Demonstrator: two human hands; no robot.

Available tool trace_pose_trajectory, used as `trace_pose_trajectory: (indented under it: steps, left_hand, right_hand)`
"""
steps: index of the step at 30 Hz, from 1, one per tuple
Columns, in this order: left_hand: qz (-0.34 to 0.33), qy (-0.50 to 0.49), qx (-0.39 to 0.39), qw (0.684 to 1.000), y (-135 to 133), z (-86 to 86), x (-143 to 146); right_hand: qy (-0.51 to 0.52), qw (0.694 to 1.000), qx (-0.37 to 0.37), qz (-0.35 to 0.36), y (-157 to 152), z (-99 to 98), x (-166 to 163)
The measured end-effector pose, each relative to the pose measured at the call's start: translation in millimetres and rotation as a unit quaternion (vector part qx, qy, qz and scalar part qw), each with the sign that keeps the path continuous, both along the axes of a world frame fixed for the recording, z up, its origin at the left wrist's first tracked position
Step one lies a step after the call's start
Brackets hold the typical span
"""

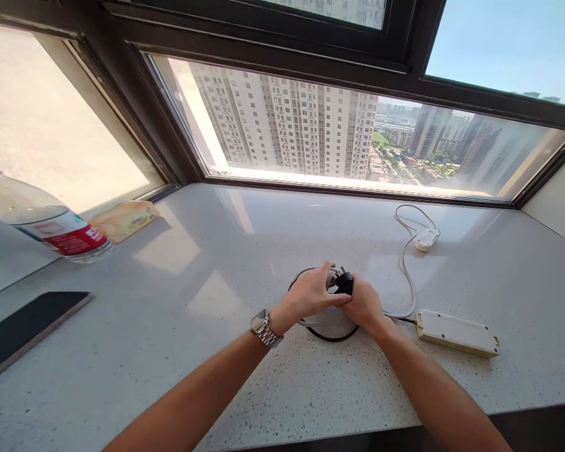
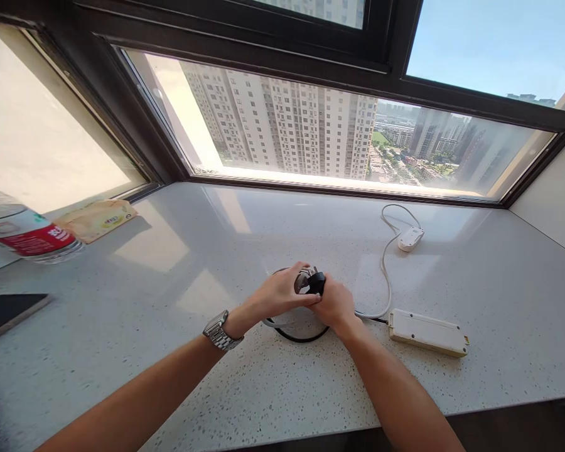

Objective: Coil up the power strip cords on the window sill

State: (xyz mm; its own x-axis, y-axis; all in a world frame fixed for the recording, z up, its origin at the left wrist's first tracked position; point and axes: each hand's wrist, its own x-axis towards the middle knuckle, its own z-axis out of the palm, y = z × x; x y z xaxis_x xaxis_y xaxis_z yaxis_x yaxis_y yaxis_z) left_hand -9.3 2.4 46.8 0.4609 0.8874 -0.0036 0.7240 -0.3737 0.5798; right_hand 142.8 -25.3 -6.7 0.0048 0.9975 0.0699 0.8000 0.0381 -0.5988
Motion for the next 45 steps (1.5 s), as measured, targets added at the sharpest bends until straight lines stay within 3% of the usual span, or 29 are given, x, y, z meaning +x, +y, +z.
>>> trace_pose_trajectory:
  steps: [4,7,9,11,13,15,17,23,31,35,39,45]
  left_hand:
    - [0.035,-0.09,-0.016,0.995,2.6,-15.2,11.7]
    - [0.064,-0.255,-0.072,0.962,5.0,-10.6,14.0]
    - [0.099,-0.422,-0.124,0.893,10.4,2.0,6.6]
    - [0.142,-0.57,-0.155,0.794,19.9,17.7,-9.2]
    - [0.175,-0.652,-0.175,0.717,31.4,31.3,-30.6]
    - [0.217,-0.684,-0.173,0.675,41.8,39.1,-53.0]
    - [0.257,-0.693,-0.167,0.653,48.6,41.4,-72.5]
    - [0.313,-0.677,-0.18,0.641,52.2,42.7,-105.1]
    - [0.343,-0.667,-0.157,0.643,61.1,42.6,-115.3]
    - [0.379,-0.657,-0.133,0.638,70.3,31.3,-121.6]
    - [0.434,-0.635,-0.114,0.629,80.3,16.7,-128.7]
    - [0.491,-0.573,-0.095,0.65,95.6,-6.2,-131.2]
  right_hand:
    - [-0.042,0.999,-0.007,0.001,-0.5,3.9,-2.7]
    - [-0.042,0.999,-0.002,0.031,0.3,5.4,0.7]
    - [-0.021,0.999,0.001,0.045,1.5,6.3,7.6]
    - [0.009,0.998,0.004,0.06,3.4,7.0,16.7]
    - [0.033,0.995,0.001,0.089,5.8,6.6,25.2]
    - [0.043,0.992,-0.01,0.119,8.3,5.4,30.9]
    - [0.034,0.99,-0.018,0.133,10.1,4.0,33.7]
    - [0.018,0.985,-0.016,0.17,10.7,4.3,42.7]
    - [-0.111,0.979,0.022,0.168,19.9,-6.8,82.7]
    - [-0.228,0.966,0.029,0.117,27.5,-4.2,126.7]
    - [-0.333,0.942,-0.013,0.036,33.5,4.1,167.0]
    - [-0.38,0.925,-0.012,-0.012,51.2,5.3,181.0]
